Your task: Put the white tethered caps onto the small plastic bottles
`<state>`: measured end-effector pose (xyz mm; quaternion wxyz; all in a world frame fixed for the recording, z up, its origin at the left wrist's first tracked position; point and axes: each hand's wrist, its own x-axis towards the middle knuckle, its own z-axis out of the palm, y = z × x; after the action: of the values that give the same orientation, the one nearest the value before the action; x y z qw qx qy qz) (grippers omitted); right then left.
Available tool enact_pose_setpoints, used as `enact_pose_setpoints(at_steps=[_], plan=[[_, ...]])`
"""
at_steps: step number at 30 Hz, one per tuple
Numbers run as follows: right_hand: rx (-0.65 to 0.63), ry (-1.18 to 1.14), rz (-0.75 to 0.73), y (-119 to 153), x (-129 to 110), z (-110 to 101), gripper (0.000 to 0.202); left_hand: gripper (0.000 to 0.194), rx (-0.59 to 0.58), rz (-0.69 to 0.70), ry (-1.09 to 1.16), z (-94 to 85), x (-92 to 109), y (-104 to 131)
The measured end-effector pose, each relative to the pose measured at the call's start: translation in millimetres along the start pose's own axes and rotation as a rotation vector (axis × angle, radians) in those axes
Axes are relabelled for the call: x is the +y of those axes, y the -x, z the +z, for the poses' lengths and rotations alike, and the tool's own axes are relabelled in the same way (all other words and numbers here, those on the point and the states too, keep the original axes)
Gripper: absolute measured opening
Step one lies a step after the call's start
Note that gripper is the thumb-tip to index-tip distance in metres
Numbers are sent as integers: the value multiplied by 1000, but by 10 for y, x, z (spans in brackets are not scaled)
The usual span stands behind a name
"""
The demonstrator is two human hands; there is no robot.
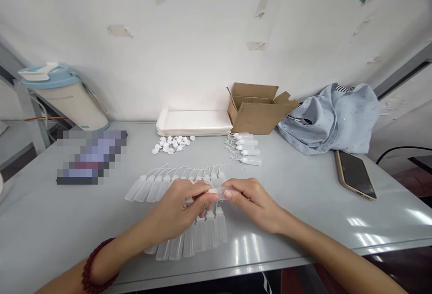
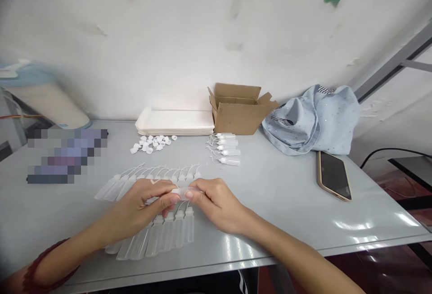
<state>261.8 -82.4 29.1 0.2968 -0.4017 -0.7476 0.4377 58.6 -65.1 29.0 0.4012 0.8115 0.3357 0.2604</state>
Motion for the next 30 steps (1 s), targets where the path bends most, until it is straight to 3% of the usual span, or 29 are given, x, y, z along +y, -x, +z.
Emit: enact_pose_setpoints(at_steps=[6,9,13,18,24,30], plan=[[-75,-424,239,-29,98,1,42,37,102,177,-153,50,-43,18],[-75,-432,244,-33,113,9,43,35,133,194,-177,45,-49,-2],[29,-141,79,-27,46,13,31,29,77,16,-44,-5,-11,-30],[166,167,-180,-5,53,45,19,40,83,-161,89,-33,36,-35],[277,284,-407,-2,143,86,20,40,146,-198,120,-32,38,-46],[310,317,-414,-14,129,58,20,25,113,-132,172,-28,29,-32]])
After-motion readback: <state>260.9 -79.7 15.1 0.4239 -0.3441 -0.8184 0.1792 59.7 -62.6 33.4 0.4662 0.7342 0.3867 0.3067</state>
